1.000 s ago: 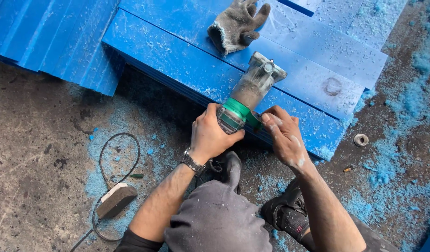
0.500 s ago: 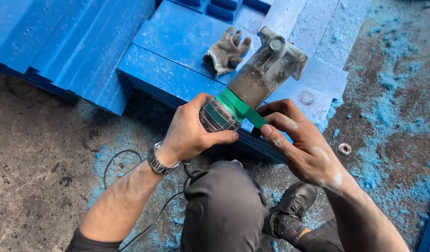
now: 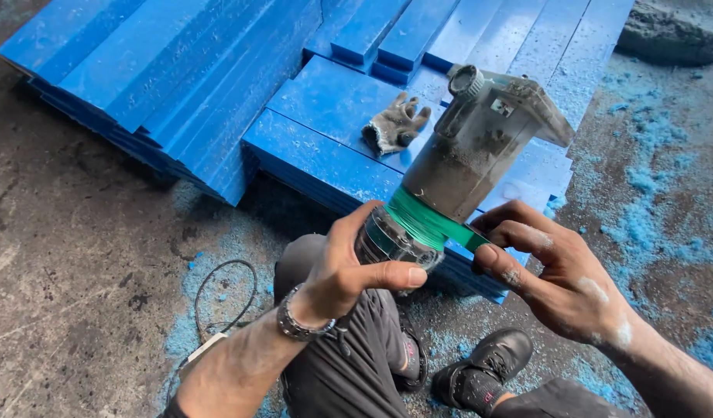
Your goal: Wrapping electrical tape around the body of a handheld power tool for maintenance.
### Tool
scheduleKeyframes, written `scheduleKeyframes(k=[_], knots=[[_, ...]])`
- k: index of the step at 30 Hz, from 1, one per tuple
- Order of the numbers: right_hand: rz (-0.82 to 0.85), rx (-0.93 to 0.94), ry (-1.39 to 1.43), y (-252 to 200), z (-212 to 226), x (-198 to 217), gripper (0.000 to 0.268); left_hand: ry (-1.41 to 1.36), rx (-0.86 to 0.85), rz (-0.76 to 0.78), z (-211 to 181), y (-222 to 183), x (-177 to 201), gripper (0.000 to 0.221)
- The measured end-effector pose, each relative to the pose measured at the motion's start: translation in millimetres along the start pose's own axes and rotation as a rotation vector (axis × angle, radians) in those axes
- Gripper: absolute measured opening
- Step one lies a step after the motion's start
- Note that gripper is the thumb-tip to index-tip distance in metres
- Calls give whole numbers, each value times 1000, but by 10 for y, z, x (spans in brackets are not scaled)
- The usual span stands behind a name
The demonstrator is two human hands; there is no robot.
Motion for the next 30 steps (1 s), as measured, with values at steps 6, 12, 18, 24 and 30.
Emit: scheduleKeyframes(k=[6,12,18,24,30], knots=[[-23,-84,106,-65,-654,-41,39,-291,37,100,703,-7,-346,71],[-3,-331,446,-1,-1443,-414,39,-290,80,197,1049,49,-459,81],[11,-387,708,36,-1673,-506,40,329,36,361,1090,116,-144,60],[130,-408,667,172,-1557,-292,21,1170,-761,286,279,485,-30,40],[204,-508,609,101,-1716,-359,31,1259,-1076,594,612,678,-569,45]])
Point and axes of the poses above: each hand's wrist, its own y-axis towards the middle knuckle, its own x-axis out of the back of the hand, z = x × y, the point moved 7 cm from there along y, towards the middle knuckle, and after that the axes turned 14 degrees about -x, right-handed, at the moved point
